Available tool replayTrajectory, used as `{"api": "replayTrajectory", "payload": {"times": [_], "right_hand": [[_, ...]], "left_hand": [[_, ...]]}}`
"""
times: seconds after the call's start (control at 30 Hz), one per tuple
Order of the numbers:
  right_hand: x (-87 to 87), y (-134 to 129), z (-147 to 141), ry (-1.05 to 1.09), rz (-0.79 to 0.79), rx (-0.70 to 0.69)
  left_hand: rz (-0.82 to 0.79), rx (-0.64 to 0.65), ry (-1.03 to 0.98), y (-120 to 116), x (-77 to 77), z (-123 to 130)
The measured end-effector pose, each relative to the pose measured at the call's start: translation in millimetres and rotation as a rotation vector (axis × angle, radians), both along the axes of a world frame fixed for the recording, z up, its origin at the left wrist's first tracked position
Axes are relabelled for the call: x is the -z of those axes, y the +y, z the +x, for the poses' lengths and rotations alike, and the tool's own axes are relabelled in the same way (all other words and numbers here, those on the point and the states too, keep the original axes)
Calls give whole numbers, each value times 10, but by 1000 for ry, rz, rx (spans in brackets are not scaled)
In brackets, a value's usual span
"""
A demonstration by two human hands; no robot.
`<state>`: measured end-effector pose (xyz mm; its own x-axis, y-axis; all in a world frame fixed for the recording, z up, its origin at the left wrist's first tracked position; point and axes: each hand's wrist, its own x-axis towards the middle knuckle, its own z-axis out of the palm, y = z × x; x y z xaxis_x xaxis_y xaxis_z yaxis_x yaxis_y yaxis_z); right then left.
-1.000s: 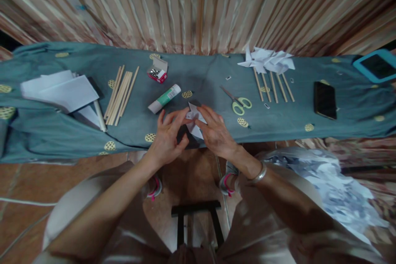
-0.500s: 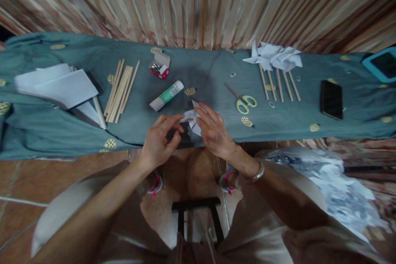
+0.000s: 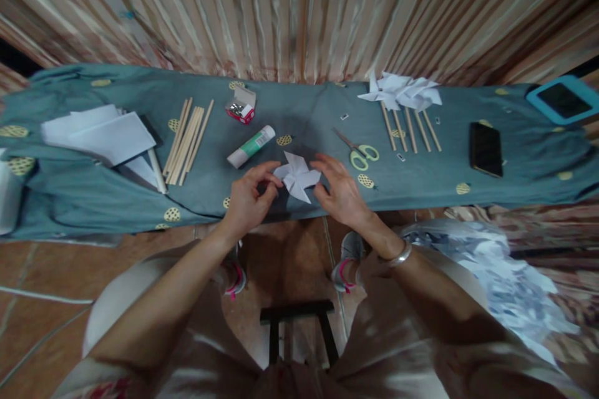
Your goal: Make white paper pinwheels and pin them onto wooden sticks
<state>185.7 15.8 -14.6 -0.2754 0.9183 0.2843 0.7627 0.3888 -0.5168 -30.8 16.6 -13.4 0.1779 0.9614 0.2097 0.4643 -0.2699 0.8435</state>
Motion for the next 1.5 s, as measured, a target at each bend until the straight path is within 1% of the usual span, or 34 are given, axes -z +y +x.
{"api": "replayTrajectory", "payload": {"times": [0.13, 0.2, 0.3, 0.4, 0.47, 0.53, 0.63, 0.7, 0.77, 0.83, 1.0, 1.1, 1.27, 1.5], "right_hand": [[-11, 24, 59, 68, -51, -23], [1, 37, 72, 102, -65, -40], [21, 85, 90, 183, -69, -13], [6, 159, 105, 297, -45, 60], [-39, 195, 106, 349, 0, 89], [-109, 199, 94, 363, 54, 82], [-231, 136, 50, 309, 124, 18], [-293, 67, 8, 247, 162, -51], [-326, 3, -34, 188, 186, -114], [-331, -45, -67, 150, 199, -155], [-310, -93, -71, 127, 202, -192], [-314, -106, -48, 143, 183, -171], [-317, -113, -43, 199, 139, -91], [-290, -92, -80, 238, 113, -34]], "left_hand": [[-45, 0, 31, 0, -24, 3], [-67, -7, -2, -7, -54, 6], [-124, -31, -137, -16, -101, 17], [-217, -65, -372, -25, -134, 48], [-340, -91, -537, -40, -156, 86], [-526, -109, -685, -66, -187, 130], [-784, -78, -896, -99, -239, 187], [-869, -40, -989, -94, -257, 209], [-877, -34, -1027, -66, -254, 222], [-848, -55, -1027, -29, -233, 235], [-805, -129, -1007, 6, -202, 294], [-774, -134, -988, -10, -225, 336], [-686, -189, -930, -21, -255, 391], [-620, -163, -890, 3, -190, 416]]}}
